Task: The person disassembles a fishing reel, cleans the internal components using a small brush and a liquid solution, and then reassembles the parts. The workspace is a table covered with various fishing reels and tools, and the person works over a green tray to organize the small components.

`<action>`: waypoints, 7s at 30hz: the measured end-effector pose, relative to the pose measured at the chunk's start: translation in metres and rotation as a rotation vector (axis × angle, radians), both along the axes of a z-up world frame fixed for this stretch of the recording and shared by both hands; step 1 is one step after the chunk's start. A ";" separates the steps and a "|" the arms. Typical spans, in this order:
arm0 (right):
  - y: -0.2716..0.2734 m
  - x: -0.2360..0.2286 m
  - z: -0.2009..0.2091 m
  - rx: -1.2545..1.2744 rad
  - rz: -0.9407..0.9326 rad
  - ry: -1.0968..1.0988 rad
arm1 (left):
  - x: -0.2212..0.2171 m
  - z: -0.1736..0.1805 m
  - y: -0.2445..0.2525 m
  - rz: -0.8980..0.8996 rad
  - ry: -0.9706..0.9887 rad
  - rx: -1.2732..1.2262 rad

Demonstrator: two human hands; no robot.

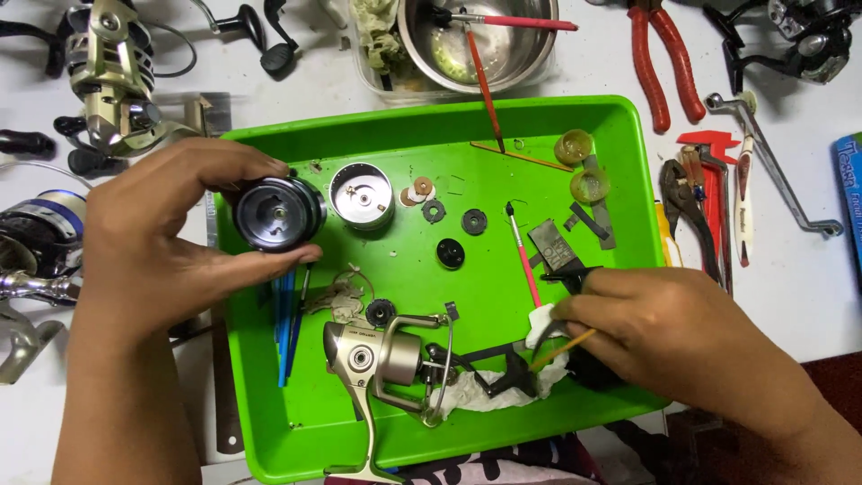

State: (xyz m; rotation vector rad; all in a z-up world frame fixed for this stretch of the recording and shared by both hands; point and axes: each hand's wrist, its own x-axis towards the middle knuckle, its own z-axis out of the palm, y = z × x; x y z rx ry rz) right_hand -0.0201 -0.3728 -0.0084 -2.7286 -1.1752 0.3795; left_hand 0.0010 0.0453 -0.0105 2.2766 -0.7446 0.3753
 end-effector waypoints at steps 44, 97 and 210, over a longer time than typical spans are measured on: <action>0.021 0.026 -0.012 -0.296 -0.487 -0.107 | -0.011 -0.028 -0.047 -0.254 0.118 -0.032; 0.014 0.014 0.033 1.367 -0.497 0.125 | 0.001 -0.003 -0.088 -0.371 0.243 0.047; 0.093 0.023 0.008 0.876 0.103 -0.069 | -0.005 -0.030 -0.082 -0.215 0.148 -0.094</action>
